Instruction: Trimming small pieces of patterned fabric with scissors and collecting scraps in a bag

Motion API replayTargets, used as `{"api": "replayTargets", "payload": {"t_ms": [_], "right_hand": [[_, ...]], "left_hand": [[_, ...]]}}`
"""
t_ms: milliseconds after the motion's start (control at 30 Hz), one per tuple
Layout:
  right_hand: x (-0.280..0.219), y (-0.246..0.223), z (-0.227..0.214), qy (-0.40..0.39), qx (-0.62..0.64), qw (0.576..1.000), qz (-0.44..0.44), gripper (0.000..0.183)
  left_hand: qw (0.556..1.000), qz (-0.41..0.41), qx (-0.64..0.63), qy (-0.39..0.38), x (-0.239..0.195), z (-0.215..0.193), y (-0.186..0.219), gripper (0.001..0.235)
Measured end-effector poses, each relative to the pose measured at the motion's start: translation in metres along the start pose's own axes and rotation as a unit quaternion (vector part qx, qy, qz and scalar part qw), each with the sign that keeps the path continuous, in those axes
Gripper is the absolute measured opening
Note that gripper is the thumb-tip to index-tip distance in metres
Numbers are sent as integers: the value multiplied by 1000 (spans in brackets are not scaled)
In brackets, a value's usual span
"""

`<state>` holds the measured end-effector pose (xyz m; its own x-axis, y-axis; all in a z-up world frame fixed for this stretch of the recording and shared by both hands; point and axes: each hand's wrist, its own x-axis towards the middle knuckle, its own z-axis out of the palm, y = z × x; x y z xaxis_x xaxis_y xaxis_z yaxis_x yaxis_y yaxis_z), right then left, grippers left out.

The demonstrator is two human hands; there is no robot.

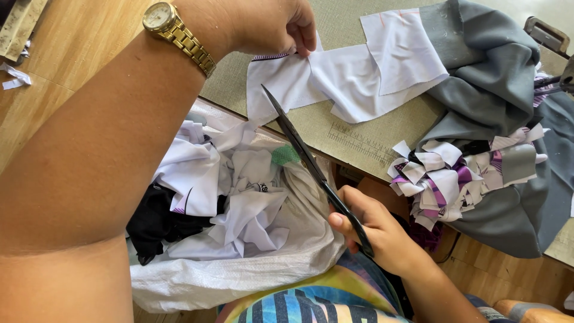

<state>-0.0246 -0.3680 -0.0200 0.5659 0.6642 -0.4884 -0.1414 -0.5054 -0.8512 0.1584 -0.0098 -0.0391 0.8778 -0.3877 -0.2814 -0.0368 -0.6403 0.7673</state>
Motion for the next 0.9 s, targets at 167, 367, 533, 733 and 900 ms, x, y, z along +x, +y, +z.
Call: {"api": "replayTargets", "payload": {"t_ms": [167,367,533,733,900], "right_hand": [[-7,-7,-2,21,14,998,52,37],[12,-25,-3,8,37,997,60,39],[28,-31,1,11,58,994,90,37],[24,-39,-4,20,58,996,69,37],[39,-50,-2,25,50,994,93,42]], "left_hand": [[1000,-7,19,-1,0,1,-2,49],[998,-12,60,2,3,-3,6,34],[994,-41,101,2,-3,-5,17,29],[994,-52,91,5,-9,-7,25,32],[992,-41,115,6,-10,-9,28,35]]}}
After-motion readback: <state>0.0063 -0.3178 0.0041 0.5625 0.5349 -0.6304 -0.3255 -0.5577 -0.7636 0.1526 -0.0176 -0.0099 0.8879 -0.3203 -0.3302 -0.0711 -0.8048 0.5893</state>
